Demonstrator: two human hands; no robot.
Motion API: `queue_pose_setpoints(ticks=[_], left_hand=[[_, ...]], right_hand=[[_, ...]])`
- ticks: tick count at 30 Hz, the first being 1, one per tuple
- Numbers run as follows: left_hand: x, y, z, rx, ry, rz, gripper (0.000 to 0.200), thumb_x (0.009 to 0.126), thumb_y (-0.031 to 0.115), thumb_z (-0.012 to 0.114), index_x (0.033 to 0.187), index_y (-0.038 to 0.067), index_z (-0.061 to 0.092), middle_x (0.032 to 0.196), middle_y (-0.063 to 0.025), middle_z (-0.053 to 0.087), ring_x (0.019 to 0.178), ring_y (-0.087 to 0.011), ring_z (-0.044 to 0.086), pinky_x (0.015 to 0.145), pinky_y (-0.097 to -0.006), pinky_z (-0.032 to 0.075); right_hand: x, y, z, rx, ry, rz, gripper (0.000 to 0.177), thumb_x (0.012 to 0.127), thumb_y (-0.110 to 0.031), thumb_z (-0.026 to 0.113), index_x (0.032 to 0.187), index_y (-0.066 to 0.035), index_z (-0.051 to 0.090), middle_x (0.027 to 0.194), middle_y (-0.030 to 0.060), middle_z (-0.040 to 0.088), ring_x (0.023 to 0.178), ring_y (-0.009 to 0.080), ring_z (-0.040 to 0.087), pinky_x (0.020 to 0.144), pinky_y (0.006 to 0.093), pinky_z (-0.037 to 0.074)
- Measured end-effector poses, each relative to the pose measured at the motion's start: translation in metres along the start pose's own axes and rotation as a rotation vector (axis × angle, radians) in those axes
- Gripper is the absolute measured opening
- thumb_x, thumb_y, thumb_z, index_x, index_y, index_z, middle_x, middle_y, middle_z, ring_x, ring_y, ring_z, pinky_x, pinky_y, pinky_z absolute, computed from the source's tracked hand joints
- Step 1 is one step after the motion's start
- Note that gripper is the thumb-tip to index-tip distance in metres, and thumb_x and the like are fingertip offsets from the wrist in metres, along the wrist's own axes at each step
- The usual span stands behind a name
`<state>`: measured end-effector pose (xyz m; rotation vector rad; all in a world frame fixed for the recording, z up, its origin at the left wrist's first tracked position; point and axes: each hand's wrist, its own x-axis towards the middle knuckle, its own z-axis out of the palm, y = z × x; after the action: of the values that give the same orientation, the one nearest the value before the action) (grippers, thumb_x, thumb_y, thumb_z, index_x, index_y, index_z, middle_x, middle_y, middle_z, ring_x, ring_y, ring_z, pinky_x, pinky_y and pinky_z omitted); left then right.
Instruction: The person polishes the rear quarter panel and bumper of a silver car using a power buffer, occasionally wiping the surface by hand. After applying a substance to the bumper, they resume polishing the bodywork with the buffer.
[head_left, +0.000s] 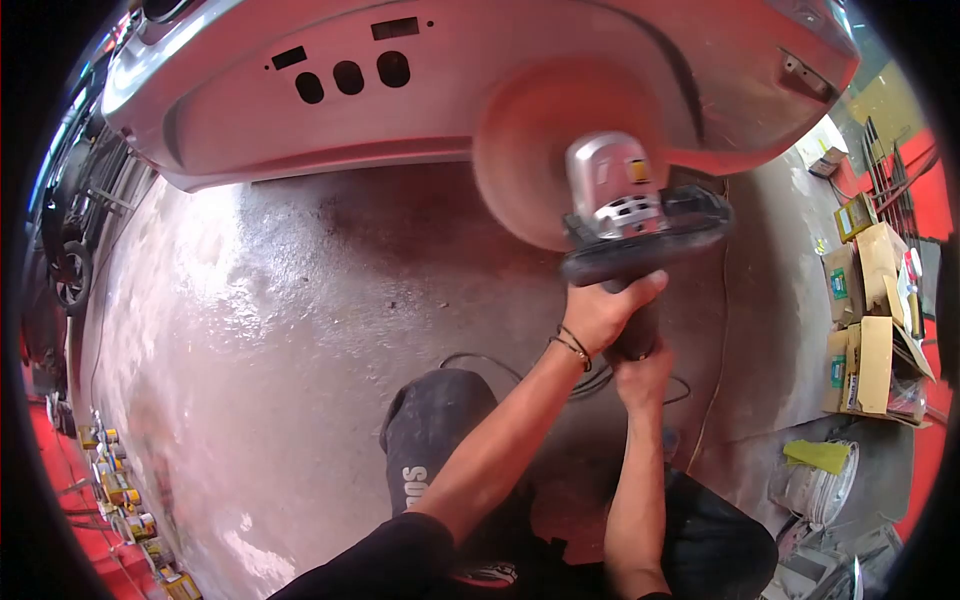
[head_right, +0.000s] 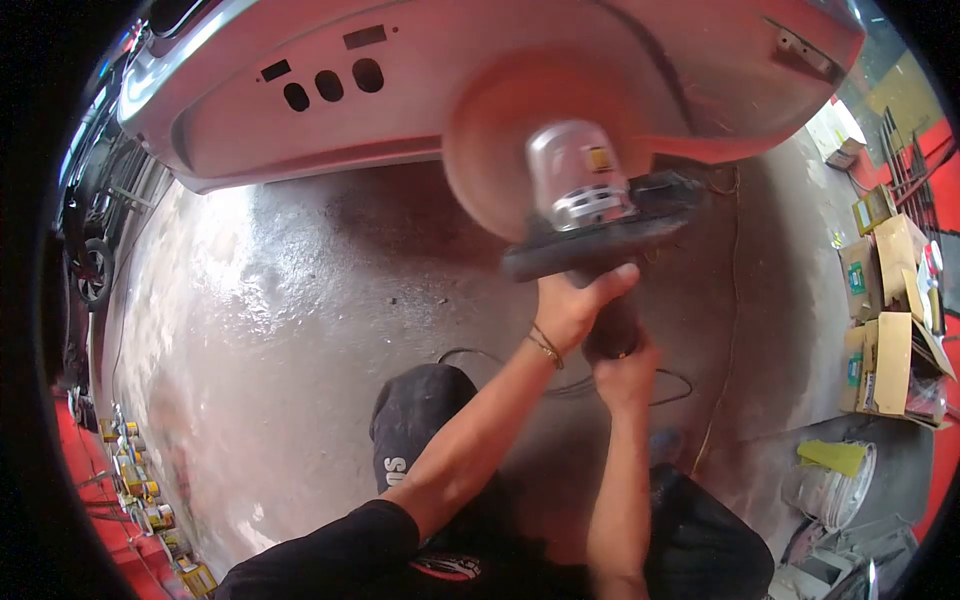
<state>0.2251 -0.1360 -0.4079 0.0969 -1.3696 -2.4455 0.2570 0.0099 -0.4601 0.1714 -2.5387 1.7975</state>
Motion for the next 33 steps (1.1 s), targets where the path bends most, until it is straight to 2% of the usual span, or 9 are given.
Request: queue_pose_setpoints(ticks=[5, 9, 13, 16, 19, 22, 25, 31, 33], left_hand=[[0.007, 0.018, 0.015, 0.173, -0.029, 0.063, 0.076, 0.078, 0.023, 0.098, 0.140, 0.002, 0.058, 0.120, -0.0078, 0.079, 0.109, -0.0173, 0.073, 0.103, -0.0367, 0.057], [-0.002, 0.030, -0.032, 0.296, -0.016, 0.038, 0.072, 0.078, 0.022, 0.098, 0.136, 0.000, 0.061, 0.120, -0.0080, 0.078, 0.108, -0.0185, 0.074, 0.099, -0.0366, 0.059], [-0.018, 0.077, -0.086, 0.406, 0.124, 0.114, 0.055, 0.081, 0.016, 0.095, 0.125, -0.003, 0.070, 0.113, -0.0106, 0.078, 0.101, -0.0189, 0.075, 0.091, -0.0367, 0.062], [-0.023, 0.098, -0.102, 0.225, 0.206, 0.094, 0.047, 0.084, 0.014, 0.089, 0.123, -0.005, 0.070, 0.106, -0.0141, 0.078, 0.089, -0.0232, 0.077, 0.083, -0.0396, 0.065], [-0.029, 0.097, -0.104, 0.129, 0.252, 0.121, 0.045, 0.086, 0.012, 0.084, 0.124, -0.006, 0.068, 0.102, -0.0154, 0.077, 0.085, -0.0260, 0.078, 0.080, -0.0410, 0.066], [-0.030, 0.073, -0.090, 0.024, 0.250, 0.104, 0.046, 0.086, 0.011, 0.083, 0.125, -0.006, 0.067, 0.102, -0.0148, 0.077, 0.086, -0.0268, 0.078, 0.081, -0.0412, 0.066], [-0.028, 0.043, -0.069, -0.004, 0.162, 0.035, 0.050, 0.084, 0.012, 0.086, 0.127, -0.004, 0.067, 0.106, -0.0138, 0.076, 0.091, -0.0247, 0.077, 0.083, -0.0396, 0.065], [-0.014, -0.013, -0.013, 0.242, -0.058, -0.065, 0.064, 0.080, 0.023, 0.094, 0.131, -0.002, 0.063, 0.116, -0.0126, 0.076, 0.099, -0.0231, 0.075, 0.091, -0.0380, 0.061], [-0.014, -0.016, 0.016, 0.279, -0.083, -0.114, 0.070, 0.079, 0.028, 0.095, 0.132, -0.002, 0.062, 0.116, -0.0133, 0.077, 0.100, -0.0237, 0.075, 0.093, -0.0395, 0.060]], right_hand=[[-0.005, 0.004, 0.006, 0.167, -0.122, 0.156, 0.043, 0.084, -0.018, 0.088, 0.121, 0.000, 0.076, 0.107, 0.0061, 0.082, 0.098, 0.0155, 0.075, 0.085, 0.0372, 0.059], [-0.021, 0.010, 0.059, 0.258, -0.288, 0.159, 0.038, 0.087, -0.021, 0.086, 0.117, 0.000, 0.077, 0.107, 0.0078, 0.082, 0.102, 0.0148, 0.075, 0.085, 0.0374, 0.059], [-0.037, -0.018, 0.125, 0.309, -0.272, 0.069, 0.046, 0.080, -0.022, 0.085, 0.121, -0.002, 0.075, 0.105, 0.0181, 0.083, 0.105, 0.0337, 0.081, 0.088, 0.0446, 0.061], [-0.036, -0.067, 0.123, 0.204, -0.339, 0.115, 0.052, 0.076, -0.023, 0.086, 0.123, -0.005, 0.074, 0.107, 0.0225, 0.081, 0.108, 0.0433, 0.078, 0.090, 0.0477, 0.062], [-0.036, -0.077, 0.113, -0.004, -0.341, 0.114, 0.052, 0.076, -0.017, 0.085, 0.124, 0.000, 0.072, 0.108, 0.0180, 0.082, 0.108, 0.0299, 0.081, 0.090, 0.0419, 0.061], [-0.033, -0.058, 0.095, -0.131, -0.282, 0.099, 0.054, 0.075, -0.024, 0.087, 0.124, -0.007, 0.074, 0.108, 0.0205, 0.081, 0.107, 0.0419, 0.078, 0.090, 0.0465, 0.062], [-0.035, -0.046, 0.065, -0.081, -0.184, 0.169, 0.048, 0.078, -0.016, 0.088, 0.122, -0.002, 0.075, 0.106, 0.0133, 0.084, 0.101, 0.0265, 0.081, 0.088, 0.0405, 0.061], [-0.046, 0.005, 0.024, 0.252, -0.029, 0.285, 0.042, 0.083, -0.009, 0.083, 0.123, 0.000, 0.075, 0.107, 0.0081, 0.083, 0.103, 0.0210, 0.079, 0.090, 0.0397, 0.060], [-0.049, 0.014, 0.006, 0.242, -0.003, 0.396, 0.022, 0.084, -0.007, 0.081, 0.105, 0.000, 0.076, 0.090, 0.0045, 0.078, 0.082, 0.0153, 0.074, 0.074, 0.0359, 0.057]])
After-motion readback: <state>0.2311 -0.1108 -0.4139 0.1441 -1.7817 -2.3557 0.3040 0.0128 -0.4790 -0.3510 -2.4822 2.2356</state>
